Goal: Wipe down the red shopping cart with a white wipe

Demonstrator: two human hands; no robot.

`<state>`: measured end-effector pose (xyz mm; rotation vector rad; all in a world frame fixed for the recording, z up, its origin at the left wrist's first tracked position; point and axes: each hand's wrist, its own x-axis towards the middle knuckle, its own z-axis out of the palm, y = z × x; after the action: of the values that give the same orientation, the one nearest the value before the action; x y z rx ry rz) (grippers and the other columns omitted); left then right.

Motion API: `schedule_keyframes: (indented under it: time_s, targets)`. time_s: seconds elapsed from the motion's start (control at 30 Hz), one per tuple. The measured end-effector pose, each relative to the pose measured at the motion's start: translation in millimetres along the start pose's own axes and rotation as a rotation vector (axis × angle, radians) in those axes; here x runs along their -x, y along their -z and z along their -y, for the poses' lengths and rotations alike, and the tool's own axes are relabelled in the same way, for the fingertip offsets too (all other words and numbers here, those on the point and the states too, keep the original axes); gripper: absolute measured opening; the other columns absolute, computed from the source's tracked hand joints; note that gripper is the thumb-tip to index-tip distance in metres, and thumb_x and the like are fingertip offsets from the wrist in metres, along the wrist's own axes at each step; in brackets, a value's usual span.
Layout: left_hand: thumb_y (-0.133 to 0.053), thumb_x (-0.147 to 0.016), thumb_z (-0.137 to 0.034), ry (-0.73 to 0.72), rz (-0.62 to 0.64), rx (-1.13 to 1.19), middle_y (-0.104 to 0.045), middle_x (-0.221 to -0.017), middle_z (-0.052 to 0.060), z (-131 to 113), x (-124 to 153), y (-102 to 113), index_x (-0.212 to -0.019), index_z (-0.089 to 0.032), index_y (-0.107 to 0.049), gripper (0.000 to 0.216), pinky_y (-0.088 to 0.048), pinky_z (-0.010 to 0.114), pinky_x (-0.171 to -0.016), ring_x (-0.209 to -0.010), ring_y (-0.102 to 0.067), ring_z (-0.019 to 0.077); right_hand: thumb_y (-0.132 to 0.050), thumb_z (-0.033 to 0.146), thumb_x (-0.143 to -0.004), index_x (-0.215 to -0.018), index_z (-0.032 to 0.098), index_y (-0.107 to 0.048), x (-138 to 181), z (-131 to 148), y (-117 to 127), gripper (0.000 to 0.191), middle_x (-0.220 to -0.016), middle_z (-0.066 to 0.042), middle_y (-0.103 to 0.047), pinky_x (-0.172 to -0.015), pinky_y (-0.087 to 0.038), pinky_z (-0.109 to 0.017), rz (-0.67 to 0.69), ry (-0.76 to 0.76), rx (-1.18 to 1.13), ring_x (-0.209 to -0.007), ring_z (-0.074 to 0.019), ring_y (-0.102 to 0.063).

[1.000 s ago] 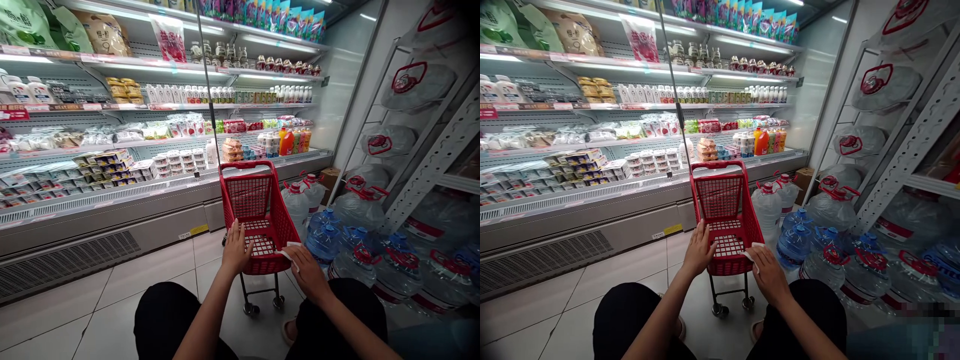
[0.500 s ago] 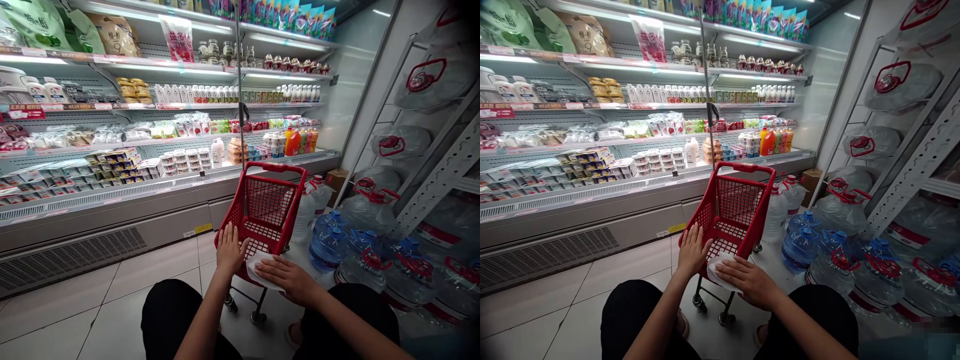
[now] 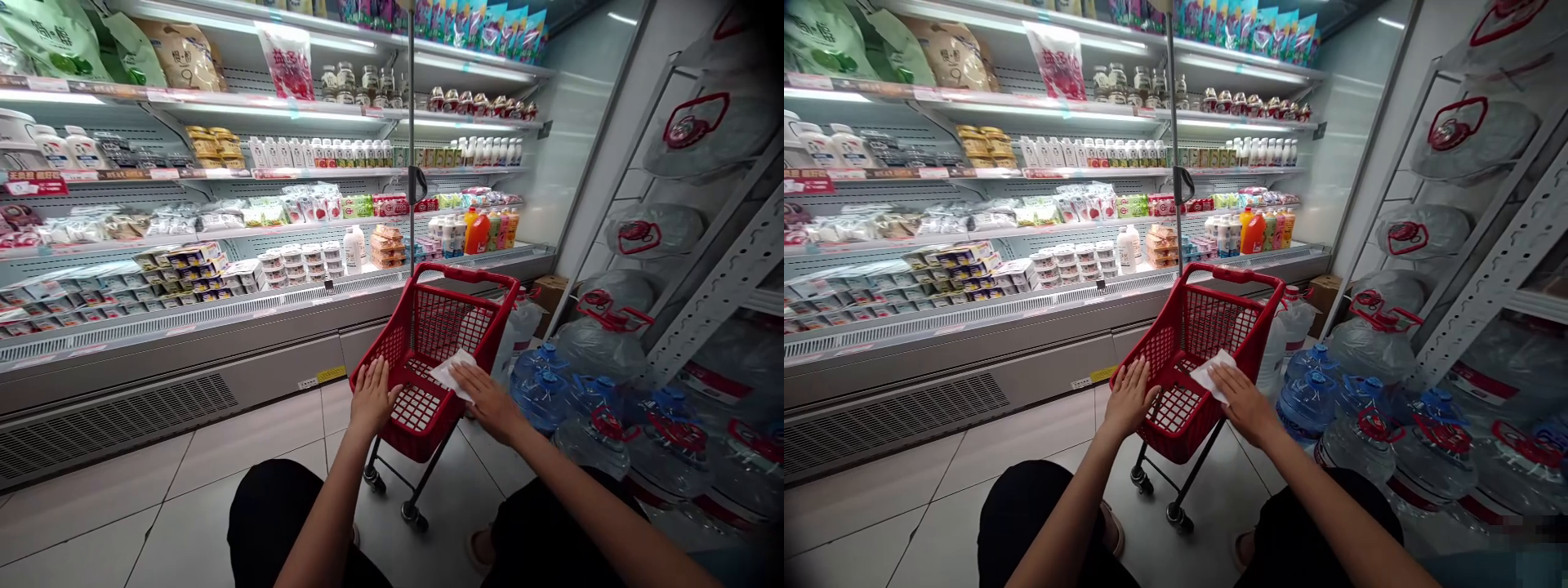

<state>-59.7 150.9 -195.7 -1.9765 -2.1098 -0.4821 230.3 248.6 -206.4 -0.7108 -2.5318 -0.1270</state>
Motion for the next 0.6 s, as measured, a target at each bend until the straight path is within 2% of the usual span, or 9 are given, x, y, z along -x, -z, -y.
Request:
schedule_keyframes:
  time_s: [0.13,0.23,0.4,0.6]
  targets:
    - [-0.027,-0.108,-0.06,-0.062,-0.013,0.069,-0.03,-0.17,0.002,-43.0,13.7,-4.5,-0.167,-0.028,-0.024,0.067,-0.018,0.05,-0.132,-0.158,-0.027,0.0228,-0.034,0.033,-0.11,-0.165,0.043,-0.015,-1.2,42.9,-5.3,0.06,-0.17,0.004,-0.032,-0.123,-0.034,-0.059,0.033,-0.07,-0.071,-0.16,-0.023,-0.02]
    - [-0.027,-0.107,-0.062,-0.078,-0.001,0.098,-0.033,-0.169,-0.001,-59.7,21.8,-3.9,-0.165,-0.032,-0.028,0.065,-0.015,0.054,-0.132,-0.157,-0.031,0.0233,-0.03,0.034,-0.111,-0.166,0.041,-0.016,-1.2,56.2,-6.0,0.057,-0.17,0.005,-0.031,-0.124,-0.037,-0.051,0.044,-0.072,-0.208,-0.16,-0.0204,-0.016]
    - [-0.028,-0.107,-0.062,-0.071,0.032,0.115,-0.036,-0.167,-0.001,-45.8,22.9,2.7,-0.164,-0.032,-0.03,0.065,-0.012,0.055,-0.132,-0.156,-0.034,0.0232,-0.028,0.032,-0.111,-0.165,0.037,-0.025,-3.5,52.4,-5.8,0.054,-0.169,0.003,-0.034,-0.127,-0.033,-0.049,0.008,-0.024,-0.386,-0.16,-0.0203,-0.019]
    - [-0.026,-0.108,-0.06,-0.091,0.043,0.078,-0.038,-0.167,-0.001,-21.8,24.4,10.1,-0.163,-0.031,-0.032,0.063,-0.018,0.05,-0.132,-0.155,-0.035,0.0213,-0.028,0.03,-0.111,-0.166,0.035,-0.021,8.4,60.8,6.9,0.056,-0.169,0.002,-0.035,-0.127,-0.035,-0.044,0.03,-0.01,-0.291,-0.156,-0.0186,-0.03]
